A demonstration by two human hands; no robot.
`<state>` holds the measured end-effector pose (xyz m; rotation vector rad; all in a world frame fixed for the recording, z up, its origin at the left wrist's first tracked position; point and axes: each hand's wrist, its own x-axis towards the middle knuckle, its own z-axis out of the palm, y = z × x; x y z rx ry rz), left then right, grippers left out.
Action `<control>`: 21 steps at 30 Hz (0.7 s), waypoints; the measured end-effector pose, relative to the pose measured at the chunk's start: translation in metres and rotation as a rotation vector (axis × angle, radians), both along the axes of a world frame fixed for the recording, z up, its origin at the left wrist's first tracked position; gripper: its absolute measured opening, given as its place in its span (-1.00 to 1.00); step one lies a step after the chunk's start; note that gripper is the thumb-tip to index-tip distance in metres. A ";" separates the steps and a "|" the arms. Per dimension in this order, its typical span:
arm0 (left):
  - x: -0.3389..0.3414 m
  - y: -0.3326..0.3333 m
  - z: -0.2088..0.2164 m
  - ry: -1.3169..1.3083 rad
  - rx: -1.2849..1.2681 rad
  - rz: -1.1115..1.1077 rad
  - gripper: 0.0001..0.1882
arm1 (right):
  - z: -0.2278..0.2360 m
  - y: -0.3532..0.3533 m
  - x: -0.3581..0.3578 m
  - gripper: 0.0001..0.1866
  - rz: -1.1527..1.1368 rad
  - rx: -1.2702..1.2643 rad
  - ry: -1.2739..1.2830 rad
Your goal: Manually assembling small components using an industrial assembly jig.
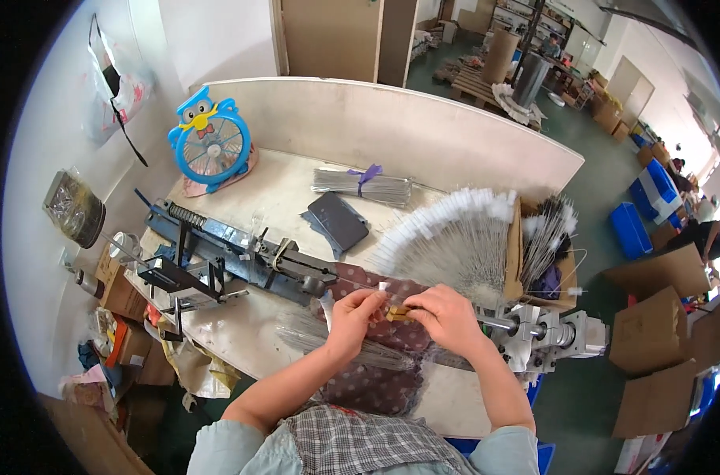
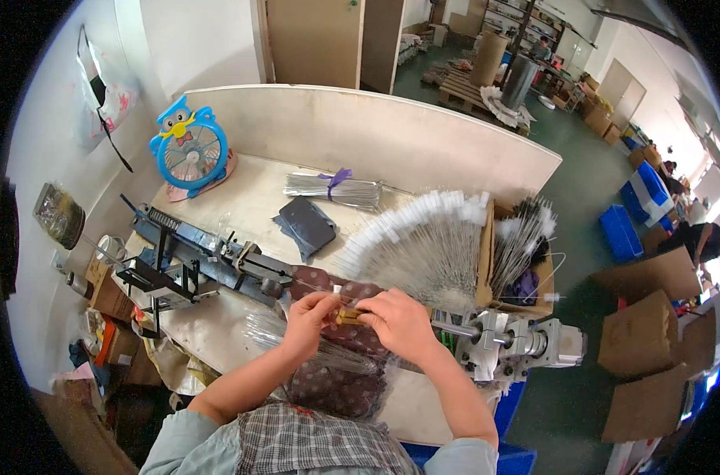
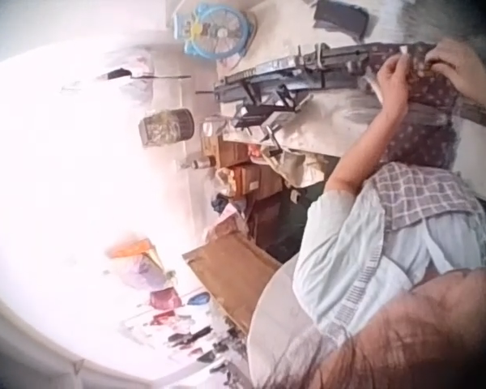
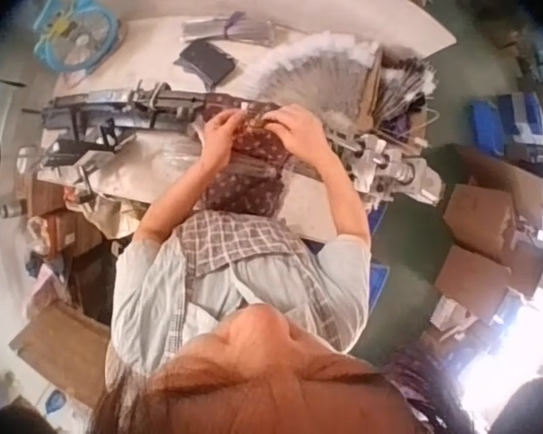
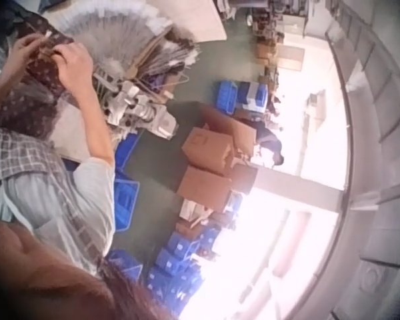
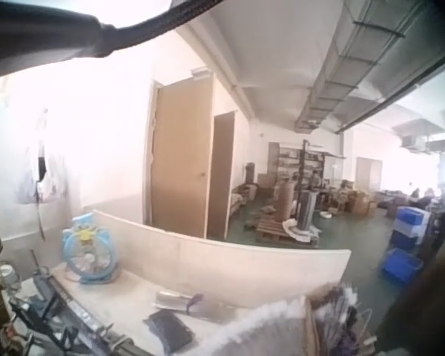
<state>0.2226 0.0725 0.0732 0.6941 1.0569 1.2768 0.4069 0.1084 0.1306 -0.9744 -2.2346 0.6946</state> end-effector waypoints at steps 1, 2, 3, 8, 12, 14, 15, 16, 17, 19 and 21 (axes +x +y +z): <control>-0.002 -0.002 0.001 -0.027 -0.019 0.085 -0.85 | 0.005 -0.001 -0.002 -0.84 -0.017 0.143 -0.056; -0.004 -0.005 0.002 -0.054 -0.038 0.171 -0.86 | 0.006 0.000 -0.005 -0.85 -0.033 0.286 -0.111; -0.007 -0.005 0.005 -0.051 -0.042 0.176 -0.86 | 0.007 0.005 -0.012 -0.85 -0.028 0.282 -0.107; -0.013 -0.002 0.016 -0.167 -0.116 0.218 -0.84 | -0.006 0.030 -0.066 -0.86 -0.199 0.428 -0.153; -0.026 -0.005 0.013 -0.259 -0.148 0.192 -0.84 | -0.002 0.027 -0.075 -0.84 -0.096 0.096 -0.115; -0.027 -0.007 0.010 -0.191 -0.121 0.131 -0.79 | 0.004 0.026 -0.072 -0.81 -0.086 0.028 -0.157; -0.027 -0.011 0.012 -0.203 -0.121 0.135 -0.79 | 0.006 0.026 -0.072 -0.79 -0.086 -0.042 -0.186; -0.027 -0.011 0.017 -0.156 -0.135 0.089 -0.73 | 0.006 0.028 -0.071 -0.79 -0.096 -0.034 -0.197; -0.027 -0.010 0.020 -0.107 -0.150 0.042 -0.66 | 0.005 0.030 -0.071 -0.78 -0.109 -0.218 -0.163; -0.026 -0.007 0.019 -0.163 -0.151 0.044 -0.58 | 0.001 0.031 -0.072 -0.77 -0.130 -0.401 -0.124; -0.027 -0.004 0.008 -0.291 -0.125 0.079 -0.47 | -0.005 0.028 -0.074 -0.76 -0.119 -0.177 -0.126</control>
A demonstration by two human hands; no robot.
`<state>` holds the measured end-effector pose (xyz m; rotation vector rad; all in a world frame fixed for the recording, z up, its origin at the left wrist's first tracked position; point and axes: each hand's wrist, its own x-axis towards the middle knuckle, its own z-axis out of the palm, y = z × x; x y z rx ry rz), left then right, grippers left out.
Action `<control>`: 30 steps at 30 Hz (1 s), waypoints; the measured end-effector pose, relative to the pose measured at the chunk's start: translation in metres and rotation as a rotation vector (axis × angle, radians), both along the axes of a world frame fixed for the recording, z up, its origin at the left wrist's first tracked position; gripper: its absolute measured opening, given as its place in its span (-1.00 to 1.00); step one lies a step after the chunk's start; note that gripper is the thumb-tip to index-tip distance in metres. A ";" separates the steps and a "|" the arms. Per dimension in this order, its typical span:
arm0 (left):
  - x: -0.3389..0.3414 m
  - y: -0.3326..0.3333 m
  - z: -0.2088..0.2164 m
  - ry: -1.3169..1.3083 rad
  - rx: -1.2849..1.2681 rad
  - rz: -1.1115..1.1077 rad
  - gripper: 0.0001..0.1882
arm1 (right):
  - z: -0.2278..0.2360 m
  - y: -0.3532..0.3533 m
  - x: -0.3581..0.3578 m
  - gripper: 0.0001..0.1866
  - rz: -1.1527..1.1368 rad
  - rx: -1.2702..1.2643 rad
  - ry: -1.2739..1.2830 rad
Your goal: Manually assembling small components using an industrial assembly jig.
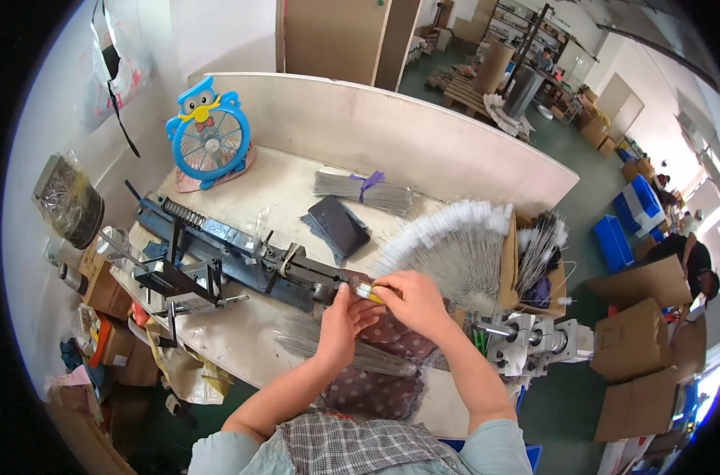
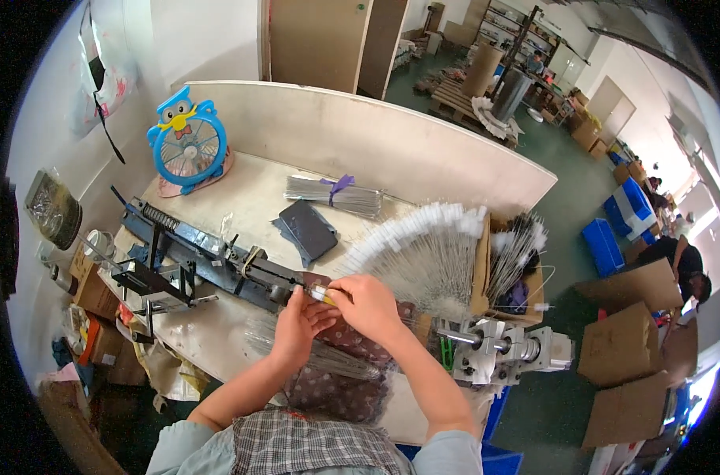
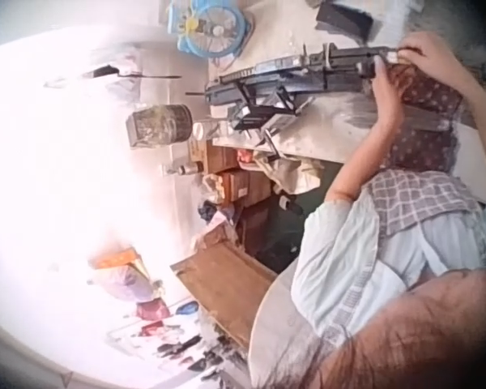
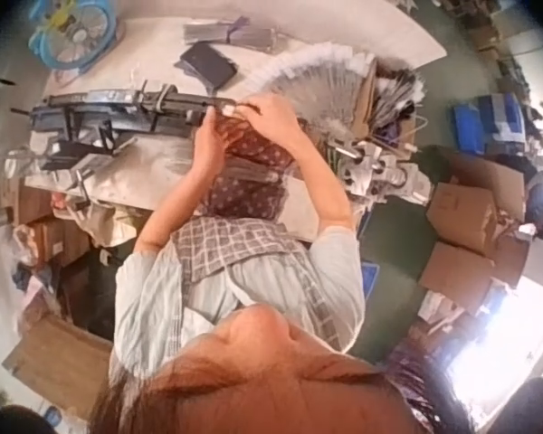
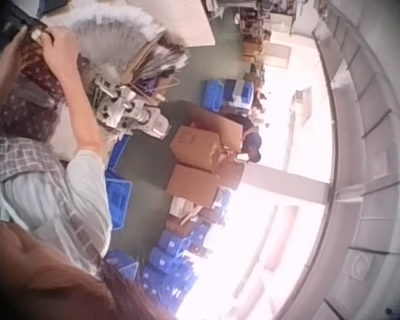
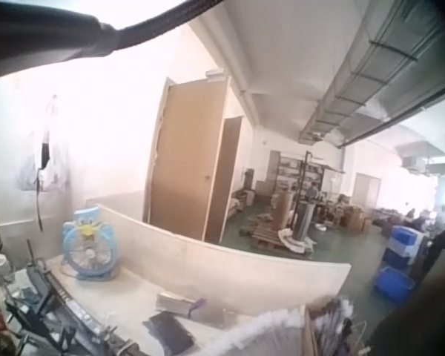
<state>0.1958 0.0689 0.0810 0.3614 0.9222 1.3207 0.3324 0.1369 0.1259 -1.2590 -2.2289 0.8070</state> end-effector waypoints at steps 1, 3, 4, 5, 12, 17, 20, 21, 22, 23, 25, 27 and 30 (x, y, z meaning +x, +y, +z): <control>0.000 -0.002 0.000 0.003 -0.011 -0.002 -0.47 | 0.001 -0.007 -0.004 -0.76 -0.002 -0.011 0.003; 0.005 -0.001 0.005 -0.136 -0.017 0.127 -0.55 | 0.007 -0.024 -0.014 -0.72 -0.071 0.389 -0.047; 0.009 0.000 0.015 -0.164 -0.029 0.156 -0.62 | 0.005 -0.025 -0.017 -0.69 -0.067 0.477 -0.044; 0.010 -0.001 0.013 -0.161 -0.041 0.151 -0.62 | 0.002 -0.027 -0.020 -0.69 -0.074 0.466 -0.044; 0.020 0.002 0.000 -0.160 0.049 0.213 -0.92 | -0.006 -0.023 -0.007 -0.74 -0.068 0.659 -0.032; 0.018 0.000 0.004 -0.134 0.084 0.236 -0.95 | -0.005 -0.026 0.002 -0.76 -0.039 0.659 -0.016; 0.022 0.002 0.009 -0.106 0.059 0.253 -0.95 | -0.007 -0.025 0.010 -0.75 -0.023 0.629 0.002; 0.023 0.002 0.009 -0.096 0.052 0.250 -0.95 | -0.004 -0.024 0.010 -0.75 -0.030 0.630 0.002; 0.021 0.001 0.006 -0.104 0.056 0.256 -0.95 | 0.000 -0.027 0.009 -0.74 -0.047 0.634 -0.005; 0.018 0.000 0.000 -0.125 0.076 0.241 -0.94 | 0.000 -0.029 0.006 -0.74 -0.038 0.639 -0.010; 0.017 0.000 -0.001 -0.152 0.103 0.235 -0.94 | -0.002 -0.028 0.000 -0.75 -0.021 0.587 -0.021; 0.019 0.000 0.008 -0.185 0.047 0.241 -0.91 | -0.004 -0.026 0.003 -0.75 -0.018 0.567 -0.019; 0.020 0.002 0.020 -0.244 -0.025 0.288 -0.92 | -0.004 -0.026 0.002 -0.76 -0.018 0.550 -0.010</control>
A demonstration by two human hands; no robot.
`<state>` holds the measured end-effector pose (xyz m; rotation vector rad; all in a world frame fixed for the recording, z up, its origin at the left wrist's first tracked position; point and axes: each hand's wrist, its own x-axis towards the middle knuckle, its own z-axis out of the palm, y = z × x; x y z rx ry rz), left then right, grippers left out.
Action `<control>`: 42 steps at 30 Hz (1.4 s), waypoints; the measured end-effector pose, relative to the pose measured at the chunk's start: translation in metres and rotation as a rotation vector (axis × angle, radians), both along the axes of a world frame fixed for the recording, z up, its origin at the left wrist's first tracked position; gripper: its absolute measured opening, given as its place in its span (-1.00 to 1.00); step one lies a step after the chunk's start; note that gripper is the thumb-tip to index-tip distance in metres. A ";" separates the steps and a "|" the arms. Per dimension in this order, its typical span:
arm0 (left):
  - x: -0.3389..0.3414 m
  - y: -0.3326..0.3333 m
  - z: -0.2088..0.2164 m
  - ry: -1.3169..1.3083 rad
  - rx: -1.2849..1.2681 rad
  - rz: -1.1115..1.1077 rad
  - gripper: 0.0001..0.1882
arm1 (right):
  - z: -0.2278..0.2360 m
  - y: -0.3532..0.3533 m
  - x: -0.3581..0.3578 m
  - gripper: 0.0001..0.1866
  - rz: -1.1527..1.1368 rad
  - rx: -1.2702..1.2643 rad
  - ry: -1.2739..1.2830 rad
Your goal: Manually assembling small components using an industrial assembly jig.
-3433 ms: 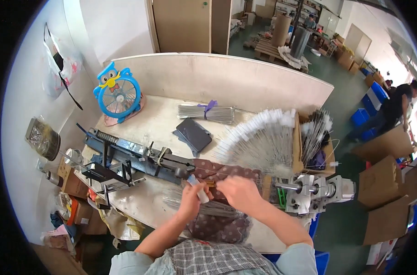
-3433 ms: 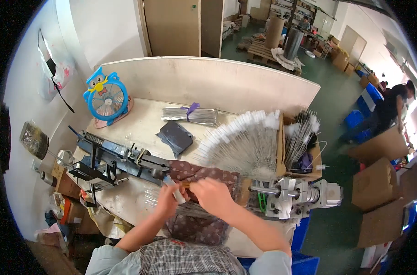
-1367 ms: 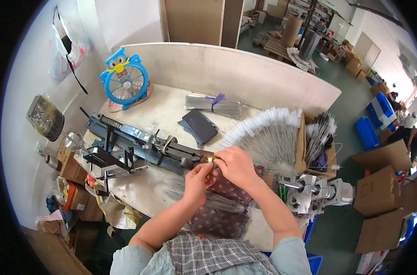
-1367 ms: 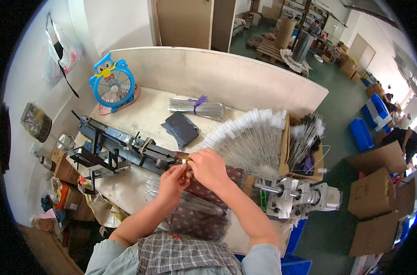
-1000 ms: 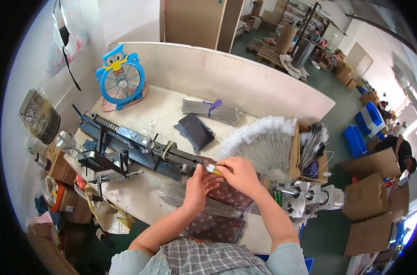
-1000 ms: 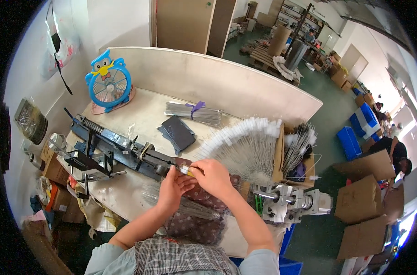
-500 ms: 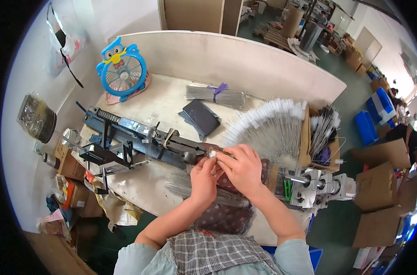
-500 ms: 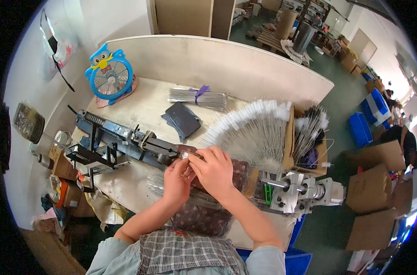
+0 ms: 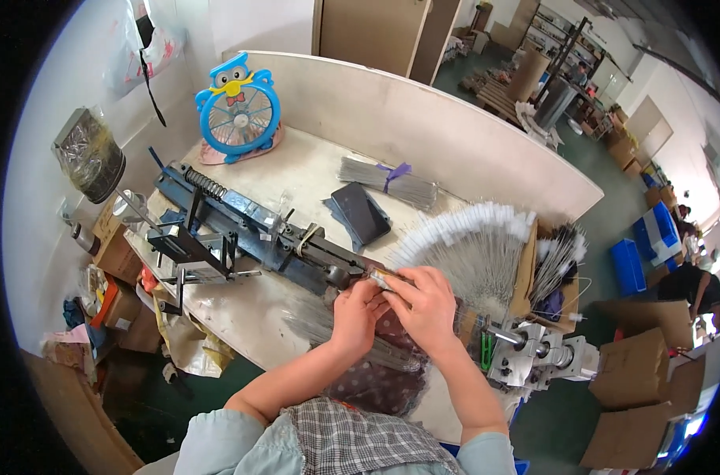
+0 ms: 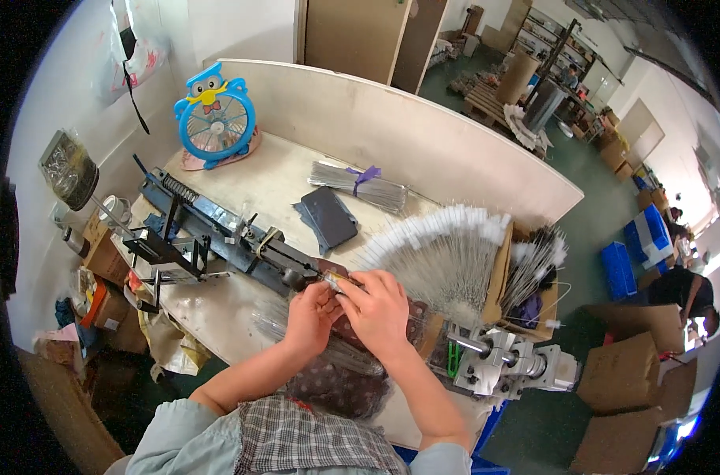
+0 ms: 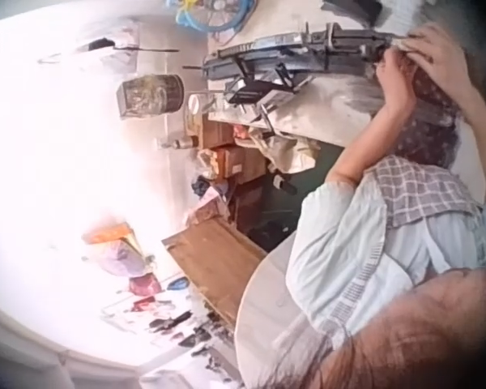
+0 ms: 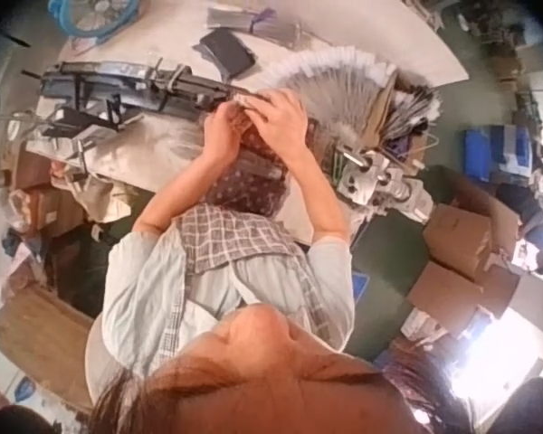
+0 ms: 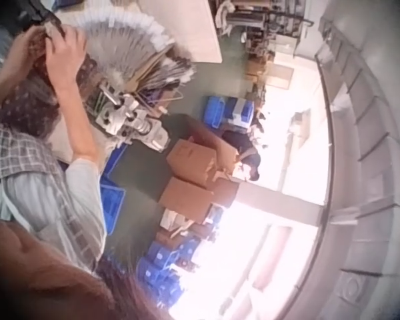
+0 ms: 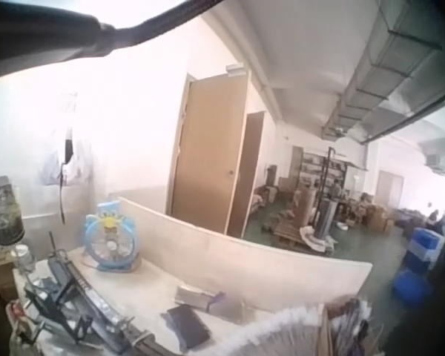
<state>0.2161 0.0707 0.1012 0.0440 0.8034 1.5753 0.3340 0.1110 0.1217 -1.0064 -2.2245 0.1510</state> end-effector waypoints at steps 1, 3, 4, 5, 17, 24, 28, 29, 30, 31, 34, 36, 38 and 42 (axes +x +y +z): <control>-0.001 -0.001 -0.002 -0.005 0.006 0.005 -0.92 | 0.001 0.000 -0.001 -0.76 0.003 0.006 0.008; -0.003 -0.003 -0.012 0.070 0.054 -0.015 -0.90 | 0.002 -0.004 0.000 -0.77 -0.005 0.013 0.005; -0.003 -0.003 -0.016 0.065 0.057 -0.017 -0.90 | 0.003 -0.006 0.000 -0.77 -0.022 0.011 0.008; -0.004 -0.003 -0.018 0.063 0.066 -0.028 -0.89 | 0.003 -0.005 0.000 -0.77 -0.025 0.015 0.004; -0.001 -0.002 -0.007 0.043 0.048 -0.021 -0.90 | -0.006 0.001 -0.014 -0.65 -0.090 0.061 0.045; -0.006 -0.005 -0.019 0.075 0.073 -0.039 -0.92 | 0.007 -0.012 0.004 -0.72 -0.111 0.083 -0.082; -0.003 -0.007 -0.011 0.121 0.043 -0.057 -0.78 | 0.001 -0.015 0.020 -0.79 -0.098 0.030 -0.100; -0.003 -0.007 -0.009 0.130 0.035 -0.075 -0.78 | 0.003 -0.016 0.022 -0.81 -0.095 0.024 -0.093; -0.001 -0.006 -0.007 0.078 0.056 -0.063 -0.72 | 0.005 -0.017 0.024 -0.84 -0.095 0.016 -0.085; -0.003 -0.006 -0.007 0.032 0.072 -0.058 -0.66 | 0.007 -0.015 0.024 -0.84 -0.124 -0.001 -0.069; -0.008 -0.007 -0.010 0.122 0.055 -0.121 -0.45 | 0.012 -0.011 0.028 -0.87 -0.061 0.004 -0.030; -0.012 -0.015 -0.014 0.176 0.086 -0.139 -0.31 | 0.021 -0.019 0.035 -0.88 -0.077 -0.018 0.034; -0.012 -0.018 -0.021 0.248 0.049 -0.182 -0.31 | 0.020 -0.024 0.045 -0.88 -0.059 -0.011 0.130; -0.017 -0.039 -0.014 0.367 -0.001 -0.263 -0.41 | -0.024 -0.057 0.068 -0.87 -0.097 -0.256 0.063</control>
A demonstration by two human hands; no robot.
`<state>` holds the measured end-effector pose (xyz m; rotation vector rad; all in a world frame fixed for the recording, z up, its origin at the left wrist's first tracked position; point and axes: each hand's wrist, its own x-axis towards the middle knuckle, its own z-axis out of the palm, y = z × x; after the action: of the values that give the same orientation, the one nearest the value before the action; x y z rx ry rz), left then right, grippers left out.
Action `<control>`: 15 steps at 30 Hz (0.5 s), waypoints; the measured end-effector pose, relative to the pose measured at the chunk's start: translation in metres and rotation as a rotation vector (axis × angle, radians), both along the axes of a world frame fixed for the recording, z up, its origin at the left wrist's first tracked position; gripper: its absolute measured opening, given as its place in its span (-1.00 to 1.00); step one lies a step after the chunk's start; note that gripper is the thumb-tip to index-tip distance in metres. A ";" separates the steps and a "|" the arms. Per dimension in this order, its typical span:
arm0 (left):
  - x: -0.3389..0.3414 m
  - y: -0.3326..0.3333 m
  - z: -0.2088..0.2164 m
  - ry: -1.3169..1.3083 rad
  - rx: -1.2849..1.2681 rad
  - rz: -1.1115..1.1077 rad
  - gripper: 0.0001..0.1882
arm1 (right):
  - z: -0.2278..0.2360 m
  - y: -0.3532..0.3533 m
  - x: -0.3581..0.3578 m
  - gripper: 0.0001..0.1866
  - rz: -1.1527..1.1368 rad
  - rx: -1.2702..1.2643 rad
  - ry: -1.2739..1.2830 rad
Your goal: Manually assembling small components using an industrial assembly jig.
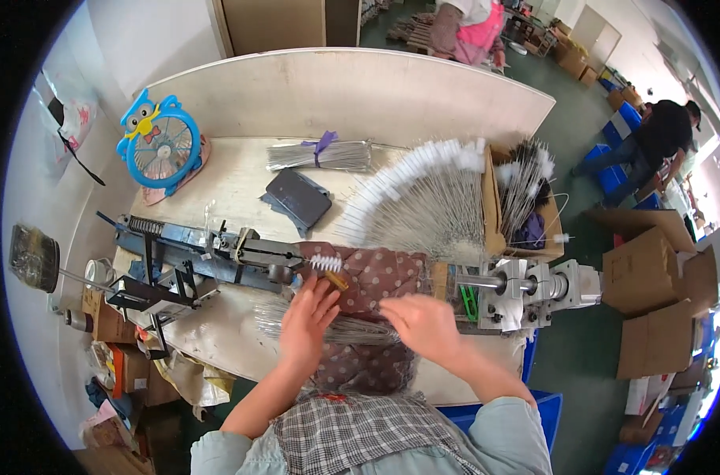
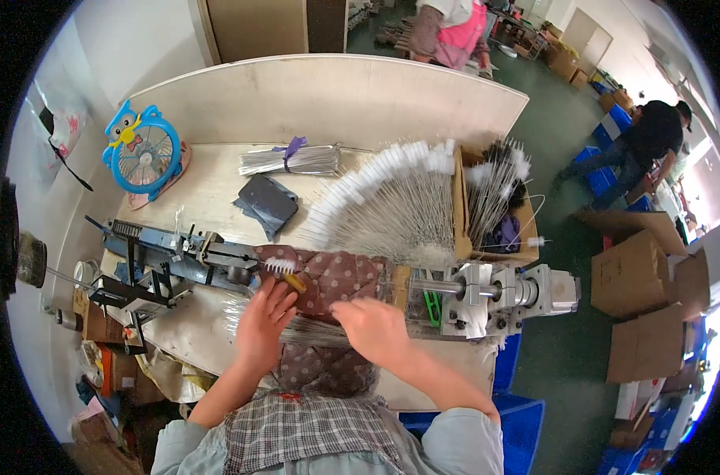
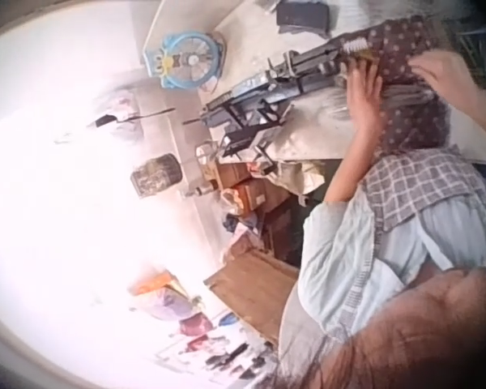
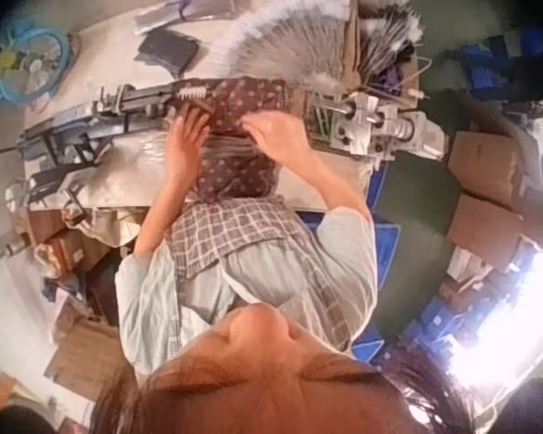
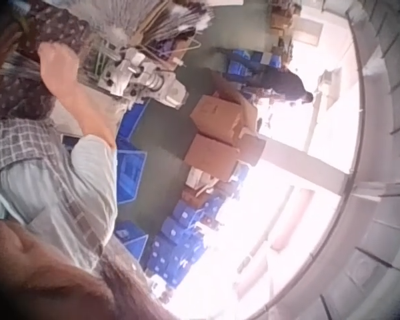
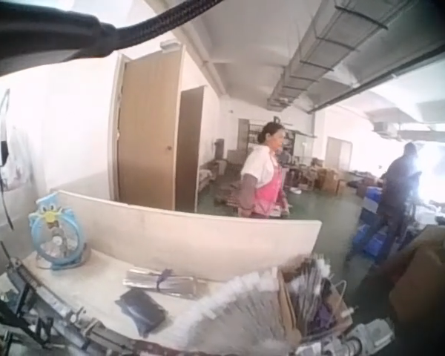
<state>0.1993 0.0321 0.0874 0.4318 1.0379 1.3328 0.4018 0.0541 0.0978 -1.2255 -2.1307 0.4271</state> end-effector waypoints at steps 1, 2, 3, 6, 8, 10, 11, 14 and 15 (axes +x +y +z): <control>-0.011 -0.007 -0.001 0.012 0.012 -0.038 -0.44 | -0.016 -0.008 0.002 -0.88 0.017 -0.105 -0.133; -0.028 -0.013 -0.007 0.075 0.031 -0.011 -0.47 | -0.028 -0.012 0.004 -0.88 0.035 -0.211 -0.266; -0.049 -0.019 -0.015 0.139 0.046 0.017 -0.51 | -0.037 -0.014 0.006 -0.88 0.039 -0.213 -0.270; -0.133 -0.038 -0.053 0.080 -0.077 0.498 -0.57 | -0.037 -0.013 0.014 -0.87 0.080 -0.258 -0.376; -0.241 -0.078 -0.113 -0.086 -0.080 0.667 -0.58 | -0.021 -0.008 0.014 -0.87 0.082 -0.143 -0.322; -0.323 -0.101 -0.135 -0.055 -0.104 0.878 -0.55 | -0.021 -0.004 0.013 -0.88 0.098 -0.187 -0.351; -0.317 -0.093 -0.111 0.205 -0.195 1.100 -0.55 | -0.021 -0.001 0.016 -0.88 0.097 -0.236 -0.376; -0.364 -0.111 -0.103 0.282 -0.298 1.156 -0.65 | -0.017 -0.002 0.017 -0.88 0.070 -0.231 -0.375; -0.358 -0.110 -0.108 0.276 -0.302 1.155 -0.65 | -0.016 -0.005 0.018 -0.88 0.069 -0.231 -0.382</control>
<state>-0.1590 -0.0779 -0.0208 -0.3039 1.8162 2.0898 0.4197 0.0495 0.0818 -1.4604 -2.5065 0.5140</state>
